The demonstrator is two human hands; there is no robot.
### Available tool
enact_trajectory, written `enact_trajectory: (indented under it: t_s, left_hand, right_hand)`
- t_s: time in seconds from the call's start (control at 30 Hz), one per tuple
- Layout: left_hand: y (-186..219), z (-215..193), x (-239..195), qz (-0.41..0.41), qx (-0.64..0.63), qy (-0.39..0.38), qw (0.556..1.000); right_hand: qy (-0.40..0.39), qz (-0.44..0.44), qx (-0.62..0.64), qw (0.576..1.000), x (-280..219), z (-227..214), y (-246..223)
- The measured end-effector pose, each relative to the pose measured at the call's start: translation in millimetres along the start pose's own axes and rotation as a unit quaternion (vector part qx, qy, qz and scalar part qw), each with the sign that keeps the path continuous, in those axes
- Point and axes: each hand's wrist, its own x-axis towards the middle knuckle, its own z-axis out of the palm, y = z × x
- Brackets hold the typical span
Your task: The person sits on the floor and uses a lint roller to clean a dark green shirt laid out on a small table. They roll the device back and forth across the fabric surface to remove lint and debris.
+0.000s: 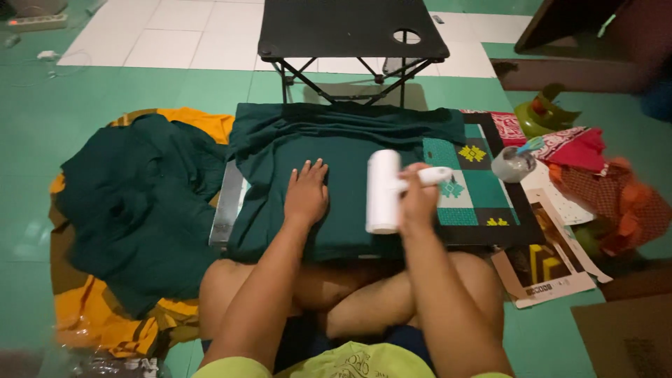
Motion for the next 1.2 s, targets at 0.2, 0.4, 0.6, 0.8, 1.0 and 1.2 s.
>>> enact_trajectory:
  t_s: [0.2,0.4,0.6,0.8,1.0,1.2]
  left_hand:
    - [3,-6,-2,0.007,0.011,0.000,1.000]
    - [-3,0,-1,0.007,0.013,-0.012,1.000]
    - [0,-2,1,0.006,0.006,-0.005,1.000]
    - [2,-3,-3,-0.005,0.001,-0.006,1.000]
    - [8,-13,-3,-0.006,0.007,-0.011,1.000]
    - [1,-1,0,0.003,0.034,-0.008,0.999]
  right_hand:
    - [-0.030,0.051,0.116,0.991,-11,17,72]
    - [0.009,-0.004,-0.002,1.000,25,-42,29]
    - [0.053,-0.053,-0.001,0.997,112,-127,35]
    - [0.028,-0.029,0.077,0.996,31,-36,-3]
    - [-0.030,0.076,0.176,0.981,-7,11,81]
    - [-0.035,0.056,0.151,0.986,4,-3,93]
